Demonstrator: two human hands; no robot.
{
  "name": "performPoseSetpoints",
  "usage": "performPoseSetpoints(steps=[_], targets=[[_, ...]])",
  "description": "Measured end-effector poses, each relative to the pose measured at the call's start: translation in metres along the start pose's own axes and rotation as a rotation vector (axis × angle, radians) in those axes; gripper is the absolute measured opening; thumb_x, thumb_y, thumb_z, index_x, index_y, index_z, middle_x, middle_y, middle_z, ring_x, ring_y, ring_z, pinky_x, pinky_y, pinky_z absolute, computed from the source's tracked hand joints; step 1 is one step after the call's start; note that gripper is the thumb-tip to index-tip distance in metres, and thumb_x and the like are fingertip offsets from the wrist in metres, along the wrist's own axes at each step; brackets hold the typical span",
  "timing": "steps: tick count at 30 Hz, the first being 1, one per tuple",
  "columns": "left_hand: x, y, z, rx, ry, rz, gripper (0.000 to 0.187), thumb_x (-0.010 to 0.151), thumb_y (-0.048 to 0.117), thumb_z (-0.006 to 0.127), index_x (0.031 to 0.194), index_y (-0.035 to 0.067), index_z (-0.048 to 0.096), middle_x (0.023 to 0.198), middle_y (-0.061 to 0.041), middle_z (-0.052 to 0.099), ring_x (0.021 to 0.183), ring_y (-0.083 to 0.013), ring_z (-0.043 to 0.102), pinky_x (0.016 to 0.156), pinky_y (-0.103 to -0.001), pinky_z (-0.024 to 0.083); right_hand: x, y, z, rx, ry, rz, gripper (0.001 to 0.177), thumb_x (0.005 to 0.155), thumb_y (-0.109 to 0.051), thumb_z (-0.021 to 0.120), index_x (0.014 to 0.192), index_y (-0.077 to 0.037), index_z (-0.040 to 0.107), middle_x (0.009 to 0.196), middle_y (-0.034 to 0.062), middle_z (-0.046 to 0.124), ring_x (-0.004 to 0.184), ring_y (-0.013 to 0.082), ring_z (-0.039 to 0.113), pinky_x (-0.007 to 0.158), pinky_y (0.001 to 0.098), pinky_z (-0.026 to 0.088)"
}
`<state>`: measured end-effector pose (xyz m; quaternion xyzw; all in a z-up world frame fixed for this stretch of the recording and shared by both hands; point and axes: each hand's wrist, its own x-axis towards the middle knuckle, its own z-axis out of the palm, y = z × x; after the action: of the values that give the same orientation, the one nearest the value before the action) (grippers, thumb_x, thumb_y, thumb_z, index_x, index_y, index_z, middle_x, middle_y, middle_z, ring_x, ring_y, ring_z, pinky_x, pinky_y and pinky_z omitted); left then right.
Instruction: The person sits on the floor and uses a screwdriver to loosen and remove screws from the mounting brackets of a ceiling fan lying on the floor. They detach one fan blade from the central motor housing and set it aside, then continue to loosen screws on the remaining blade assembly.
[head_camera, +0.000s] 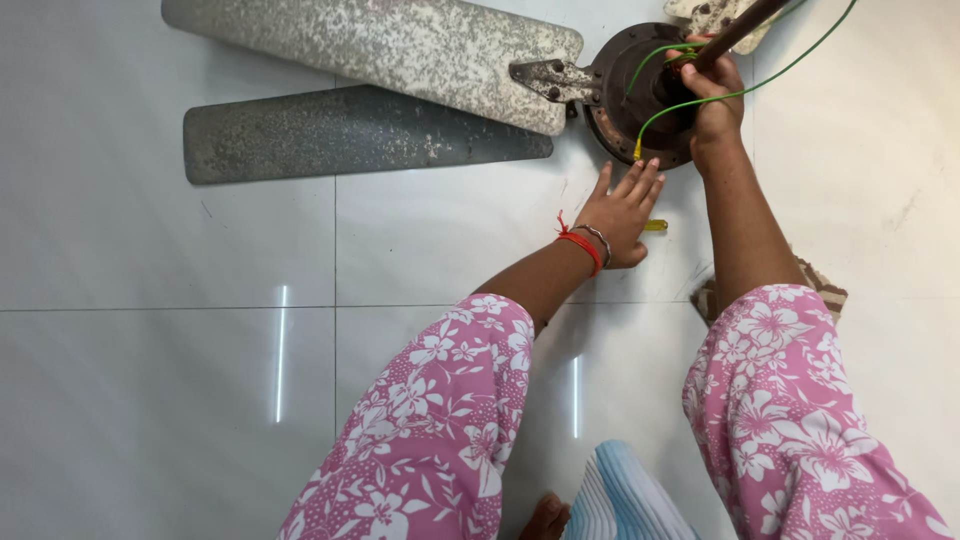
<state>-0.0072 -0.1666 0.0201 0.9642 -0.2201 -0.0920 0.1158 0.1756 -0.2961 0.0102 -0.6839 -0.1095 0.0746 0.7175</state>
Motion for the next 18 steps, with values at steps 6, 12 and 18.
performPoseSetpoints(steps=[6, 12, 18], targets=[[-0.003, -0.096, 0.023, 0.448, 0.363, 0.3, 0.062, 0.098, 0.02, 0.05, 0.158, 0.006, 0.04, 0.17, -0.014, 0.027, 0.158, -0.0274, 0.024, 0.127, -0.059, 0.008, -0.003, 0.006, 0.009, 0.016, 0.015, -0.088, 0.046, 0.099, 0.001, 0.057, 0.144, -0.007, 0.056, 0.134, 0.0068, 0.069, 0.13, 0.019, 0.064, 0.117, 0.0326, 0.047], [0.005, -0.158, 0.028, 0.419, 0.372, -0.07, 0.059, 0.108, 0.025, 0.041, 0.164, 0.009, 0.031, 0.173, -0.016, 0.018, 0.16, -0.0287, 0.018, 0.129, -0.054, 0.009, -0.006, 0.029, 0.012, -0.074, 0.175, -0.154, 0.052, 0.097, 0.0, 0.063, 0.147, -0.01, 0.054, 0.135, 0.0092, 0.065, 0.127, 0.0201, 0.062, 0.115, 0.0331, 0.05], [0.012, -0.162, 0.034, 0.547, 0.355, -0.112, 0.073, 0.101, 0.025, 0.051, 0.167, 0.017, 0.023, 0.17, -0.011, 0.018, 0.156, -0.0264, 0.022, 0.124, -0.054, 0.019, -0.022, 0.047, 0.05, -0.525, 0.586, -0.335, 0.054, 0.091, -0.01, 0.082, 0.132, -0.008, 0.047, 0.13, 0.0111, 0.051, 0.123, 0.0257, 0.058, 0.111, 0.0364, 0.049]])
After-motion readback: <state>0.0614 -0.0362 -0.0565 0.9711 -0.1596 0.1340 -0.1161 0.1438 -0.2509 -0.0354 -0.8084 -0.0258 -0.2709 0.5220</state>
